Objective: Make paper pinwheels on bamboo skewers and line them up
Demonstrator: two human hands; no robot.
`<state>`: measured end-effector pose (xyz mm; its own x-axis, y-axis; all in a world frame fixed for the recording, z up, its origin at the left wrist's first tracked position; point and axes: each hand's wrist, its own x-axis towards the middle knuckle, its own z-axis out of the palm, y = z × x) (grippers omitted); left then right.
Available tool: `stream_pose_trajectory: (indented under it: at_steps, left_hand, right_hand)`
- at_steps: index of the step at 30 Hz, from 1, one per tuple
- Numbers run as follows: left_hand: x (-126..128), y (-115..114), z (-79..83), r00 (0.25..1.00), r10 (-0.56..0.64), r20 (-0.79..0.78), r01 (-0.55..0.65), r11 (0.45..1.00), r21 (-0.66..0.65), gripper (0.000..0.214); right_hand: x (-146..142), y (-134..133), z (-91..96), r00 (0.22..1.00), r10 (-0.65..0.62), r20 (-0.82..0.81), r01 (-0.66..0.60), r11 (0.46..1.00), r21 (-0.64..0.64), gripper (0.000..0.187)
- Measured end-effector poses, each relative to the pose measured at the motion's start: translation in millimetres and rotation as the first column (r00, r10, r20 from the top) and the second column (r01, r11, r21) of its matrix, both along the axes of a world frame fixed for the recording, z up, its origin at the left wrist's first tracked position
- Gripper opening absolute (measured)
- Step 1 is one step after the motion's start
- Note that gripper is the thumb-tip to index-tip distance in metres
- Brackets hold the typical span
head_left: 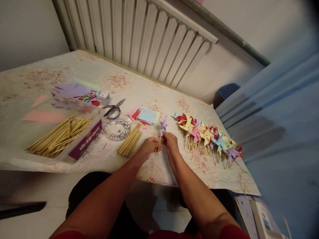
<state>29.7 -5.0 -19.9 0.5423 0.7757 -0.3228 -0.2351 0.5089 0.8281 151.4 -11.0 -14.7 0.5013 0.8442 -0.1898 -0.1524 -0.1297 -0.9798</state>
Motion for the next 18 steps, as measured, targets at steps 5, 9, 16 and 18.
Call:
stream_pose_trajectory:
  at_steps: [5, 9, 16, 18]
  left_hand:
    - [-0.8, 0.0, -2.3, 1.000, 0.007, 0.016, -0.006, 1.000, -0.021, 0.013]
    - [-0.5, 0.7, -5.2, 1.000, 0.002, 0.017, -0.001, 1.000, -0.012, 0.011]
    - [0.7, 2.2, -7.4, 1.000, -0.016, 0.022, 0.017, 1.000, -0.023, 0.010]
    - [0.9, 2.5, -7.7, 0.999, -0.020, 0.033, 0.021, 0.999, -0.027, 0.011]
  right_hand:
    - [0.9, 0.9, -2.4, 1.000, -0.016, 0.009, 0.016, 1.000, -0.002, 0.024]
    - [3.3, 1.3, -4.6, 0.999, -0.007, 0.038, 0.008, 1.000, -0.012, 0.024]
    - [6.9, 1.7, -8.9, 1.000, -0.021, 0.021, 0.021, 1.000, 0.002, 0.024]
    - [7.6, 1.9, -9.8, 0.999, -0.027, 0.026, 0.027, 1.000, 0.005, 0.024]
